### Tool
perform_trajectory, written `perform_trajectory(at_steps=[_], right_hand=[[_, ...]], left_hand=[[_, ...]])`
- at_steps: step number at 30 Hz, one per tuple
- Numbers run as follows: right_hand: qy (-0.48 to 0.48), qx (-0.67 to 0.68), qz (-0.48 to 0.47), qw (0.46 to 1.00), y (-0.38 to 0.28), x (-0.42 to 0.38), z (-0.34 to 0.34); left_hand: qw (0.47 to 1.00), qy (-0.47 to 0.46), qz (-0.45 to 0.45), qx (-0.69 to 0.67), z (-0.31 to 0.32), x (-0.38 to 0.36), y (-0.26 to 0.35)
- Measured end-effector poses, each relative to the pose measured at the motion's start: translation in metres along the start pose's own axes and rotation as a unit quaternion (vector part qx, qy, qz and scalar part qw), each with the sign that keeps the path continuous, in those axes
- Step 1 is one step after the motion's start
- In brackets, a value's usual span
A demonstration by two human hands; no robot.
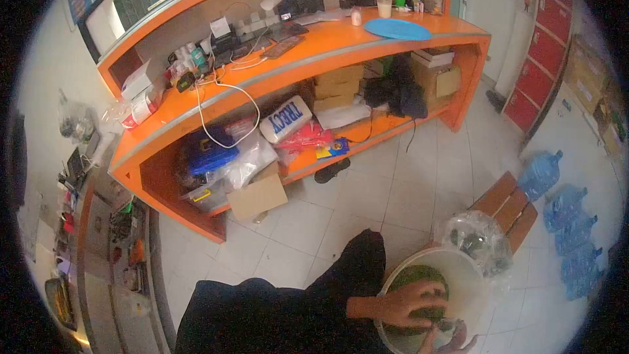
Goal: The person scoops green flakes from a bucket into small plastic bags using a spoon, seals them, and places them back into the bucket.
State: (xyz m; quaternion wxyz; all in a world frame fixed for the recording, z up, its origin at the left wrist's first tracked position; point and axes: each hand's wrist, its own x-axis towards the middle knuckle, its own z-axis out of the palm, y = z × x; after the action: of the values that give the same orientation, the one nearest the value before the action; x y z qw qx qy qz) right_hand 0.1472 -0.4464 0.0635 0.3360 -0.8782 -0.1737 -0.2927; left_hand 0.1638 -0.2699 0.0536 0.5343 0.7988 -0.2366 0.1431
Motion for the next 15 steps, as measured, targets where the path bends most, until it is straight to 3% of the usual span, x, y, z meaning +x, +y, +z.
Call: perform_trajectory(at_steps=[1,2,3,6,8,11,13,14,15], right_hand=[[-0.025,-0.018,-0.011,0.999,-0.001,-0.002,0.002],[0.022,0.059,0.029,0.998,-0.008,-0.004,0.008],[0.016,0.043,0.016,0.999,-0.009,-0.004,0.009],[0.005,0.006,-0.024,1.000,-0.015,0.000,0.005],[0.006,0.041,0.049,0.998,-0.017,-0.003,0.000],[0.058,0.148,0.119,0.980,-0.010,-0.010,0.003],[0.082,0.180,0.166,0.966,0.006,-0.021,0.007],[0.216,0.511,0.273,0.786,0.005,-0.013,0.015],[0.213,0.429,0.259,0.839,-0.001,-0.012,0.015]], left_hand=[[1.000,-0.005,0.026,0.009,0.004,-0.001,0.001],[0.999,-0.009,0.052,0.016,0.011,-0.001,0.003],[0.997,-0.013,0.078,0.022,0.015,0.000,0.003],[0.996,-0.018,0.076,-0.045,0.027,0.003,-0.006],[0.996,-0.001,0.080,-0.033,0.033,0.002,-0.013],[0.985,-0.087,-0.013,-0.149,0.037,0.002,-0.022],[0.982,-0.067,-0.035,-0.173,0.034,0.002,-0.019],[0.980,-0.059,-0.046,-0.185,0.032,0.002,-0.017],[0.977,-0.051,-0.047,-0.204,0.031,0.003,-0.015]])
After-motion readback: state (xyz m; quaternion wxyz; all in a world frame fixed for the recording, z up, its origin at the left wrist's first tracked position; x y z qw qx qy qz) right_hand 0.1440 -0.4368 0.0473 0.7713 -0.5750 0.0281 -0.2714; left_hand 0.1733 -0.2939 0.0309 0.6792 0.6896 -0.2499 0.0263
